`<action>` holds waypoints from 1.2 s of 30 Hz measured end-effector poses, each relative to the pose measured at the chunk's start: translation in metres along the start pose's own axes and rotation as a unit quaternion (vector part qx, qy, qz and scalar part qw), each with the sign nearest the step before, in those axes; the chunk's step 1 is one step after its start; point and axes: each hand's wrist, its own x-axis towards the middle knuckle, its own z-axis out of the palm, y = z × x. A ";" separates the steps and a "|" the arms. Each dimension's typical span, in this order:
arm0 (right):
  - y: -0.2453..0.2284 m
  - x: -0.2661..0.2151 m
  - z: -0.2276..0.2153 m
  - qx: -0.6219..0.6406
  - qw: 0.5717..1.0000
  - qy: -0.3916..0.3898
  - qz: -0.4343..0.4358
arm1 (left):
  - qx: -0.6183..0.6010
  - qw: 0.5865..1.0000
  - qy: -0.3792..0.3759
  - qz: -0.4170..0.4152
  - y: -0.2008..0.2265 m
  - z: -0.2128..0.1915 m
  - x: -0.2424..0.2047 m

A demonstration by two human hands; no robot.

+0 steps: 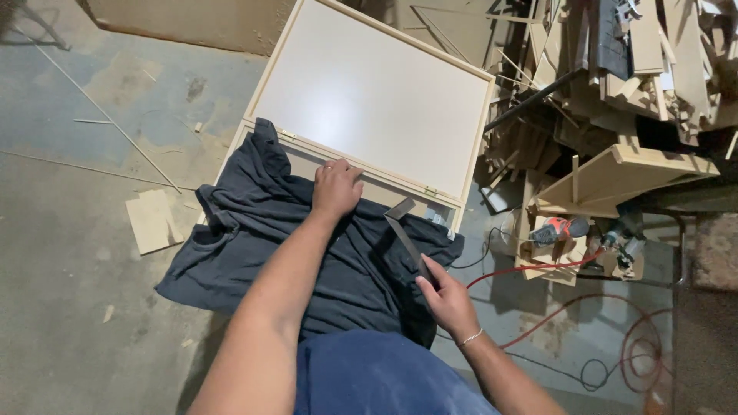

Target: The person is aligning a wooden frame and smoothing out a dark cloth inside it, using a square tool to ensure proper positioning and alignment of the internal components.

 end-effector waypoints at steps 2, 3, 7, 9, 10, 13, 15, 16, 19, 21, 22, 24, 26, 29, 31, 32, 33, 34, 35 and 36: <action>-0.003 0.002 -0.002 -0.011 1.000 -0.007 0.000 | -0.014 1.000 -0.023 -0.015 -0.006 -0.001 0.006; -0.005 0.004 -0.003 -0.023 1.000 -0.012 0.000 | -0.029 0.998 -0.044 -0.029 -0.009 -0.002 0.009; -0.002 0.014 -0.004 -0.038 0.999 -0.030 -0.010 | -0.063 0.997 0.003 -0.051 -0.019 -0.004 0.015; 0.008 0.025 -0.002 -0.064 0.996 -0.032 -0.053 | -0.002 0.999 0.031 -0.019 -0.021 -0.015 0.015; 0.010 0.032 -0.002 -0.064 0.996 -0.033 -0.053 | -0.002 0.999 0.031 -0.019 -0.016 -0.028 0.013; 0.020 0.055 -0.004 -0.140 0.980 -0.050 -0.135 | 0.029 0.999 0.009 0.029 -0.003 -0.053 0.010; 0.027 0.072 -0.004 -0.196 0.953 -0.031 -0.227 | 0.036 0.994 -0.008 0.100 0.003 -0.055 0.008; 0.024 0.079 -0.009 -0.195 0.953 -0.033 -0.230 | 0.037 0.994 -0.007 0.098 0.000 -0.048 0.010; 0.016 0.096 -0.022 -0.225 0.930 -0.084 -0.278 | 0.067 0.990 -0.034 0.121 -0.006 -0.032 0.017; 0.010 0.104 -0.026 -0.213 0.923 -0.106 -0.302 | 0.074 0.988 -0.039 0.127 -0.009 -0.030 0.022; 0.008 0.106 -0.027 -0.213 0.923 -0.108 -0.303 | 0.075 0.989 -0.039 0.125 -0.008 -0.033 0.025; 0.003 0.112 -0.029 -0.206 0.917 -0.121 -0.320 | 0.094 0.985 -0.056 0.131 -0.005 -0.038 0.029; 0.001 0.115 -0.030 -0.211 0.911 -0.126 -0.332 | 0.103 0.983 -0.061 0.137 -0.010 -0.029 0.035; 0.004 0.124 -0.027 -0.231 0.899 -0.137 -0.347 | 0.128 0.976 -0.074 0.157 -0.014 -0.030 0.041; 0.008 0.131 -0.024 -0.246 0.893 -0.143 -0.350 | 0.142 0.972 -0.082 0.170 -0.012 -0.035 0.045; 0.009 0.134 -0.023 -0.251 0.888 -0.140 -0.358 | 0.161 0.967 -0.083 0.181 -0.010 -0.038 0.046; 0.010 0.136 -0.022 -0.256 0.884 -0.138 -0.367 | 0.179 0.961 -0.083 0.192 -0.008 -0.041 0.048; 0.011 0.140 -0.021 -0.255 0.884 -0.139 -0.367 | 0.180 0.961 -0.085 0.191 -0.008 -0.042 0.050; 0.011 0.143 -0.021 -0.264 0.882 -0.129 -0.368 | 0.184 0.958 -0.088 0.202 -0.007 -0.043 0.053; 0.011 0.146 -0.020 -0.274 0.880 -0.117 -0.369 | 0.188 0.954 -0.091 0.213 -0.007 -0.044 0.055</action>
